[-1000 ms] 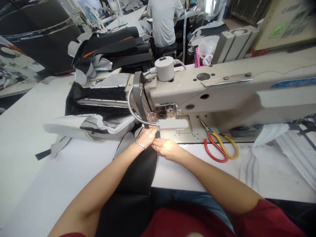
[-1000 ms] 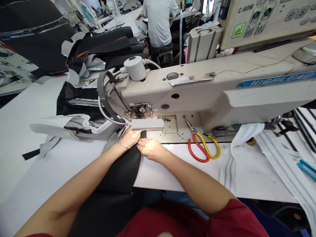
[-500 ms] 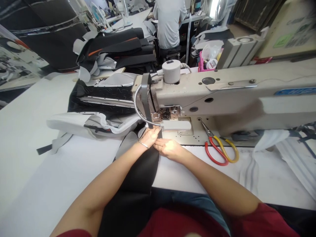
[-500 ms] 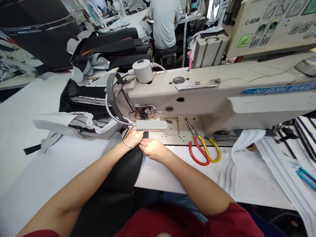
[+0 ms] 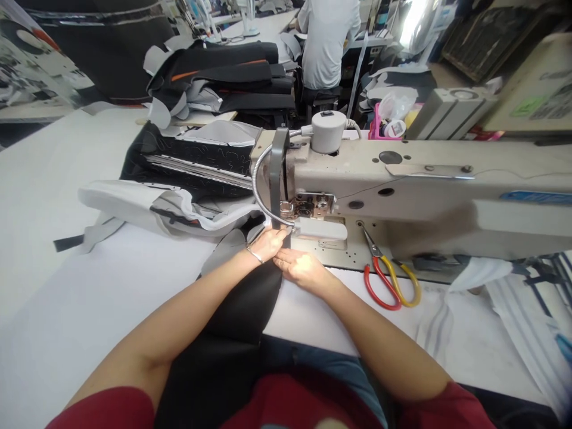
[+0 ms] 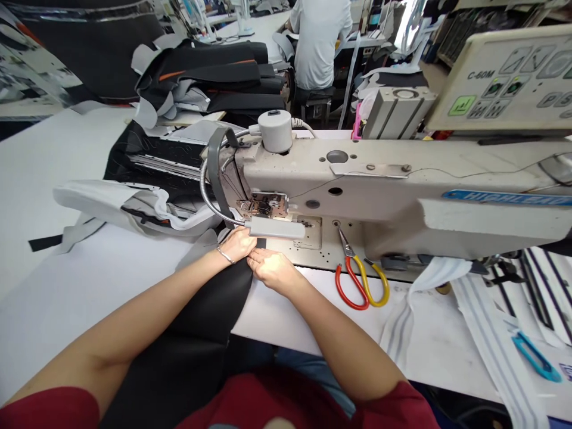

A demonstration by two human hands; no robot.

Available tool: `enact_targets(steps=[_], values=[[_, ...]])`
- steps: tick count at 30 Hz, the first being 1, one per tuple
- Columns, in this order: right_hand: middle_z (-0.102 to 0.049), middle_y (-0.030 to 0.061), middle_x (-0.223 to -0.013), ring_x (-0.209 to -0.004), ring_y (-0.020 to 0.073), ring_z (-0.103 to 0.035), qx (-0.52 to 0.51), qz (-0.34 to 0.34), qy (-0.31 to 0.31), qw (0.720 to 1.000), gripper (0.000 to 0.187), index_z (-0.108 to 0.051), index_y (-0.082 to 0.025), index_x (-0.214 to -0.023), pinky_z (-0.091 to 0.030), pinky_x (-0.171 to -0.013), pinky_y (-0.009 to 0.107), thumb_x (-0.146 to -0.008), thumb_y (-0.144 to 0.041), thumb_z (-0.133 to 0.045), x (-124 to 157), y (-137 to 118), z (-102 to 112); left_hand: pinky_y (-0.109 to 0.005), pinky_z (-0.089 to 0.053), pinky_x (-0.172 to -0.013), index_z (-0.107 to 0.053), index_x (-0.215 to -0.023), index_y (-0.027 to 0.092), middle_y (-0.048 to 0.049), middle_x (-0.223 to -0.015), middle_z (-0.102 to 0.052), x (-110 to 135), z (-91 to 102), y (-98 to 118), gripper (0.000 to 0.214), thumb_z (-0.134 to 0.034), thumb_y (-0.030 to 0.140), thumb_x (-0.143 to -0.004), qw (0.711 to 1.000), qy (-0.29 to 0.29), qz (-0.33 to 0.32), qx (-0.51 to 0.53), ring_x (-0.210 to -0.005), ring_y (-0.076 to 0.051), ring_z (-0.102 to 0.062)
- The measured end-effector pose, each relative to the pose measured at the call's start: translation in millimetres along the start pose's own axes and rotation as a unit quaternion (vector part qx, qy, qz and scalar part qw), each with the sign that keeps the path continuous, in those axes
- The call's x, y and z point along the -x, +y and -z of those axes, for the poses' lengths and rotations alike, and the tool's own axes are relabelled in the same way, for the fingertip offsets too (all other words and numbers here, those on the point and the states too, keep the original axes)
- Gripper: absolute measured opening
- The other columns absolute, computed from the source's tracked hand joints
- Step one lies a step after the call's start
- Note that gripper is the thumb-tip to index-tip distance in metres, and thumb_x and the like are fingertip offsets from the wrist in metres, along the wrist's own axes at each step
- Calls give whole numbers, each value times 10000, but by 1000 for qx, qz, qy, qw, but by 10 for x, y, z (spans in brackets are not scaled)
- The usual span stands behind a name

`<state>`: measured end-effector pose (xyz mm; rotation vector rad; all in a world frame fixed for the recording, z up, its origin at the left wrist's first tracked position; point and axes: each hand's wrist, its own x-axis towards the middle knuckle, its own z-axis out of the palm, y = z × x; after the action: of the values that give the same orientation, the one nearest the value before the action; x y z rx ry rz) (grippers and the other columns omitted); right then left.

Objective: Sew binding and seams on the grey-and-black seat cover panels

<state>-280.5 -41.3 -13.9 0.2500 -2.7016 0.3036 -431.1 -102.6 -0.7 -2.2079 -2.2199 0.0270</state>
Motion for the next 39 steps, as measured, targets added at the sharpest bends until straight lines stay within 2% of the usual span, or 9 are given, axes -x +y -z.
enact_targets(steps=[8, 14, 17, 26, 32, 35, 39], values=[[-602, 92, -1029, -1028, 149, -508, -28, -16, -20, 999, 261, -561, -126, -1014, -431, -848, 259, -844, -174, -369, -16, -12, 37, -295, -422, -691, -590, -826, 132, -55, -655, -560, 32, 18, 36, 253, -352, 99, -748, 999, 35, -12, 5, -700, -168, -515], [-590, 88, -1063, -1044, 162, -498, -27, -9, -13, 1000, 272, -565, -114, -1020, -418, -874, 267, -840, -171, -369, -10, 8, 43, -314, -403, -767, -610, -837, 127, -93, -814, -563, 60, 69, 87, 262, -352, 149, -797, 995, 90, -10, -31, -852, -195, -491], [-586, 102, -1072, -1048, 170, -497, -14, -12, -12, 1000, 280, -566, -92, -1030, -407, -891, 268, -829, -157, -382, -9, 22, 62, -316, -395, -786, -610, -871, 130, -92, -848, -569, 52, 76, 98, 282, -336, 181, -826, 996, 77, -21, -36, -865, -195, -490], [-594, 89, -1063, -982, 155, -538, -23, -30, -36, 999, 280, -577, -113, -1026, -435, -849, 251, -828, -168, -386, -24, -21, 122, -305, -390, -792, -605, -910, 138, -83, -850, -581, 44, 120, 139, 268, -359, 199, -823, 1000, -4, 2, -10, -867, -186, -506], [-592, 103, -1060, -1029, 175, -509, 15, -42, -5, 999, 278, -581, -97, -1015, -421, -882, 274, -837, -155, -376, -37, 49, 54, -307, -374, -826, -594, -902, 122, -90, -915, -574, -35, 199, 188, 256, -364, 190, -813, 999, -32, 19, -18, -908, -195, -496], [-577, 152, -1071, -1050, 206, -497, 63, -37, 9, 997, 286, -575, -52, -1010, -402, -911, 330, -838, -131, -360, -26, -110, -23, -328, -376, -807, -573, -948, 107, -112, -914, -560, 51, 298, 189, 259, -379, 179, -792, 998, -44, -7, -45, -882, -211, -497], [-557, 230, -1063, -1024, 255, -516, 102, 34, -28, 994, 302, -540, 16, -1034, -418, -872, 410, -812, -98, -371, 18, -528, -103, -324, -391, -758, -584, -903, 116, -106, -833, -553, 245, 403, 92, 264, -351, 135, -780, 997, -65, -23, -40, -837, -207, -495]])
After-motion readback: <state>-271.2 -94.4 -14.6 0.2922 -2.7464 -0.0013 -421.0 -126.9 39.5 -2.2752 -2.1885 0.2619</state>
